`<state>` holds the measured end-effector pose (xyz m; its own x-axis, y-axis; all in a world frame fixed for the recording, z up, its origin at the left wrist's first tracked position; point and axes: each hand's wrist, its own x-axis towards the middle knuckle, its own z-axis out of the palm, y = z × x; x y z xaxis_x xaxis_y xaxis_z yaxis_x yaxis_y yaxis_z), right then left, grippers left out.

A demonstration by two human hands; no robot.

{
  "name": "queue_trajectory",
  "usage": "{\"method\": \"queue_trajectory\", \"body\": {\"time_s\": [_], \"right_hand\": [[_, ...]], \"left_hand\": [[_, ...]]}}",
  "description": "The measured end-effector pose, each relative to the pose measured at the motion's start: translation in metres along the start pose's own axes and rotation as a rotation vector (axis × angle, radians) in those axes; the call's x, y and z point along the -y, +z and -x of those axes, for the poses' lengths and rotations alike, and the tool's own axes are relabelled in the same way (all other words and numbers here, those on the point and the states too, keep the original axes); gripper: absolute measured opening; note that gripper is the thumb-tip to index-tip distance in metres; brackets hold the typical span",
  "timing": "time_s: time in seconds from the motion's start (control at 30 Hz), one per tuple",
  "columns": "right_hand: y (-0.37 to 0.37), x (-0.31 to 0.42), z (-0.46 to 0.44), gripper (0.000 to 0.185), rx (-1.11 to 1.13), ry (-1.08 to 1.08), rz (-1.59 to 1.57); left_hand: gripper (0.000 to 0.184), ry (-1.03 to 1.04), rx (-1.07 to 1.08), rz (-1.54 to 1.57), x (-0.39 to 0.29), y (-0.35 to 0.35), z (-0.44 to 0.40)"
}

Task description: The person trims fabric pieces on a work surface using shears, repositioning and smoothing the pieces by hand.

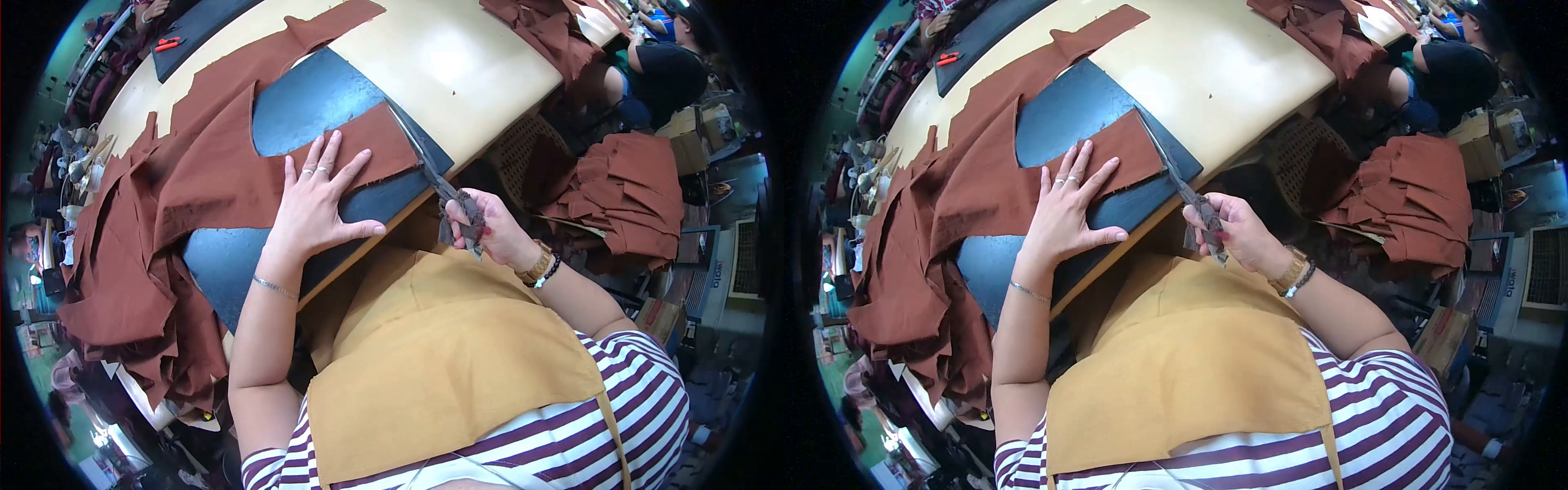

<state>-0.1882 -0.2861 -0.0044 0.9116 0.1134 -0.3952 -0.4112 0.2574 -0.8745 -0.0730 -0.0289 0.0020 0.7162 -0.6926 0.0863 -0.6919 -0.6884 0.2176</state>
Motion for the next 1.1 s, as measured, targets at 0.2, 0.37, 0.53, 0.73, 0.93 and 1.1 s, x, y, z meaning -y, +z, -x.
{"method": "queue_trajectory", "body": {"time_s": [0.2, 0.37, 0.53, 0.73, 0.93, 1.1], "right_hand": [[0.002, 0.002, -0.001, 0.025, -0.001, 0.0, 0.015], [0.003, 0.007, -0.007, 0.013, -0.006, -0.033, 0.046], [-0.014, -0.005, -0.008, 0.024, 0.027, -0.252, -0.246], [-0.039, 0.013, -0.005, 0.05, -0.116, -0.17, -0.355], [-0.038, 0.016, -0.013, 0.048, -0.131, -0.218, -0.27], [-0.048, 0.015, -0.009, 0.047, -0.012, -0.261, -0.18]], "left_hand": [[0.107, 0.012, 0.009, 0.003, -0.001, -0.001, 0.0], [0.106, 0.002, 0.027, 0.041, -0.001, -0.003, 0.001], [0.082, -0.186, -0.126, -0.066, 0.012, -0.018, 0.005], [0.087, -0.817, -0.025, -0.154, 0.06, -0.015, 0.018], [0.079, -0.225, -0.048, -0.03, 0.028, 0.002, -0.032], [0.073, -0.22, -0.116, 0.178, 0.11, -0.004, -0.064]]}}
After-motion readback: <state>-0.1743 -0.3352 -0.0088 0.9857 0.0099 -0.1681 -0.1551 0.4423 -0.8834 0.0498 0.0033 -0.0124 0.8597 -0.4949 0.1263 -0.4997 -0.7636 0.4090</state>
